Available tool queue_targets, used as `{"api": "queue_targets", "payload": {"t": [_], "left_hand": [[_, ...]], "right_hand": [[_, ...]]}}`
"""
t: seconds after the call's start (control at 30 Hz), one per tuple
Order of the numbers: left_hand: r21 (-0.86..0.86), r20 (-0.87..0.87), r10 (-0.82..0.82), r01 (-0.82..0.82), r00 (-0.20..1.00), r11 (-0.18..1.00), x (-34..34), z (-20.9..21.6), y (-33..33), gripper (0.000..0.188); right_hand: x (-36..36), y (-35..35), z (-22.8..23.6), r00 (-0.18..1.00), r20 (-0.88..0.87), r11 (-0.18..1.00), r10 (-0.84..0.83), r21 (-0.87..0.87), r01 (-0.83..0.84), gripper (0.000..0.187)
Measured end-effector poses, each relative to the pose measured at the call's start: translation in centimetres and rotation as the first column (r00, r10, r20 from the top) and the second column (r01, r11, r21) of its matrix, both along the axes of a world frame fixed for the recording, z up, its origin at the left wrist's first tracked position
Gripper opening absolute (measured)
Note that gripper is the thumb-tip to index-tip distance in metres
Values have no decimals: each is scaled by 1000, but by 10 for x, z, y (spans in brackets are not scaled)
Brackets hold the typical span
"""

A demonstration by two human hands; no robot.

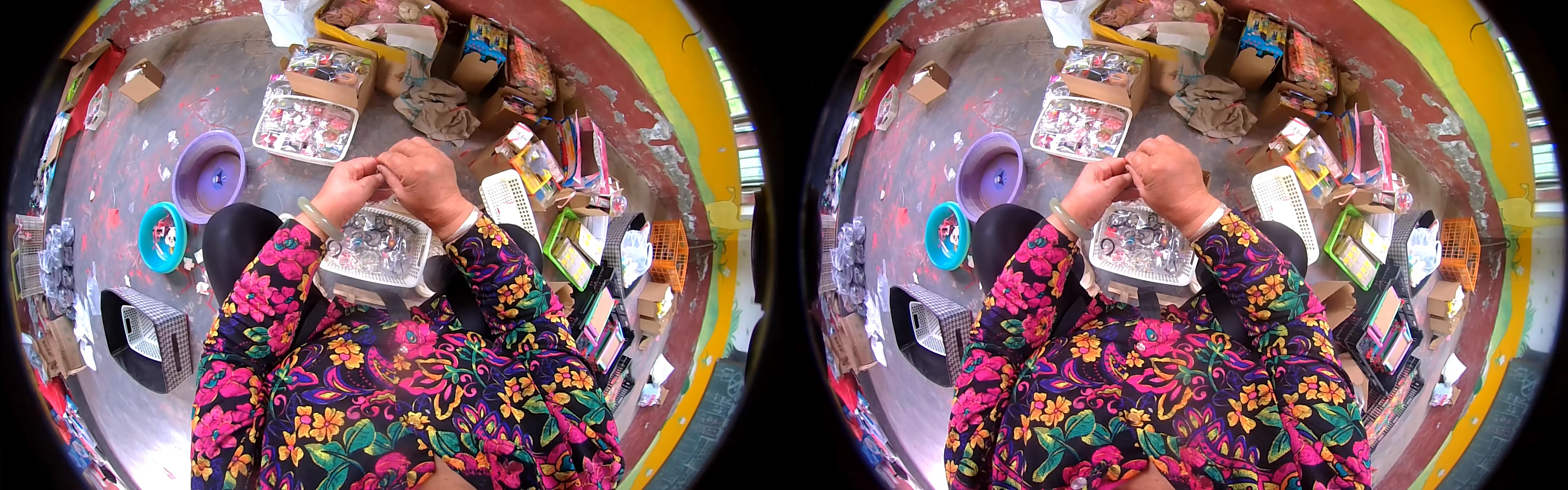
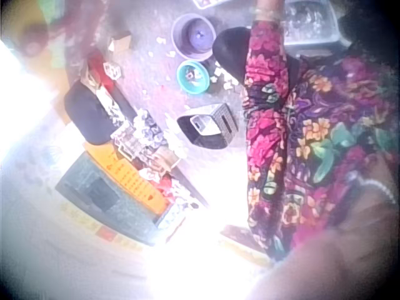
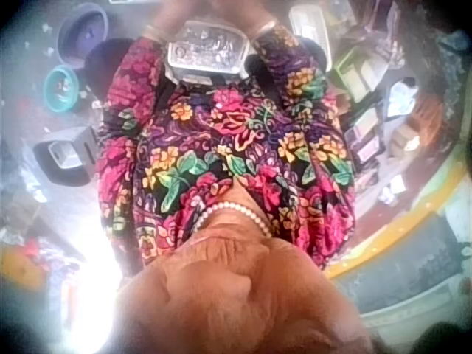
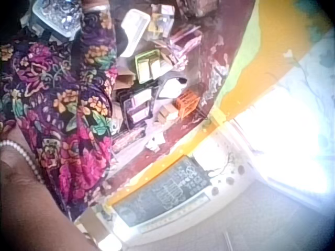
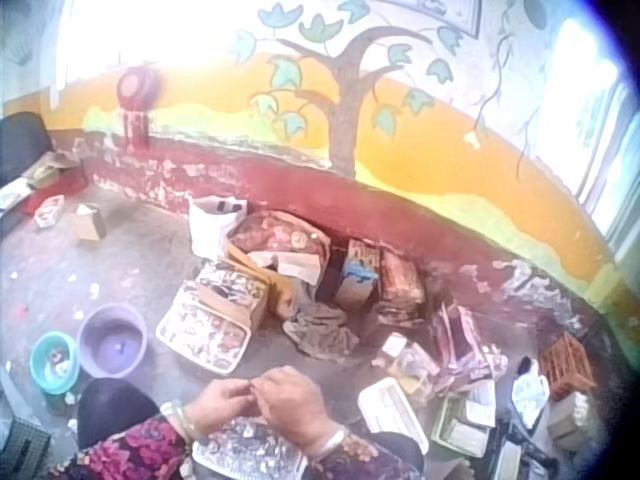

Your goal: The person sits on the floor surrounded by boxes and baskets, picking up small hair accessories from a white tray. They place each item into a small clear plastic bag, seal the bag, and set it aside. The process is repeated for multiple items.

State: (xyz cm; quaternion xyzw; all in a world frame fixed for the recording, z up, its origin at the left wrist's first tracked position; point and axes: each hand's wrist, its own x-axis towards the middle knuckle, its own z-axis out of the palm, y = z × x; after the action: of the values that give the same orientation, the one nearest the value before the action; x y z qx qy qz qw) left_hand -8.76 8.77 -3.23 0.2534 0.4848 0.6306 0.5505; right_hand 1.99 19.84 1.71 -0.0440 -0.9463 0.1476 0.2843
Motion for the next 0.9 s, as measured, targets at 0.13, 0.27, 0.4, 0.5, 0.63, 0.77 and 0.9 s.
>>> {"api": "queue_targets", "payload": {"t": [0.13,0.27,0.4,0.5,0.63,0.77,0.9], "left_hand": [[25,-81,22,-20,997,999,4,3,1,18],[49,-329,-8,26,944,998,-3,-9,0,18],[53,-394,20,1,919,999,-1,-7,-1,16],[73,-372,45,-19,927,997,2,0,-1,16],[94,-359,70,-38,931,995,3,-1,-1,17],[93,-243,100,-80,965,992,3,-4,0,20],[84,-126,96,-85,987,993,5,-2,1,21]], "right_hand": [[-1,1,-3,1000,-11,989,22,148,-20,5],[-2,-3,-3,999,-22,976,35,215,-30,7],[-2,-3,1,997,-66,991,42,132,-33,7],[-1,-3,-1,994,-105,1000,4,25,-1,6],[-2,-4,1,987,-152,996,-49,-84,36,4],[-2,-1,1,986,-153,972,-64,-236,26,4],[1,11,1,997,36,744,-68,-663,75,8]]}}
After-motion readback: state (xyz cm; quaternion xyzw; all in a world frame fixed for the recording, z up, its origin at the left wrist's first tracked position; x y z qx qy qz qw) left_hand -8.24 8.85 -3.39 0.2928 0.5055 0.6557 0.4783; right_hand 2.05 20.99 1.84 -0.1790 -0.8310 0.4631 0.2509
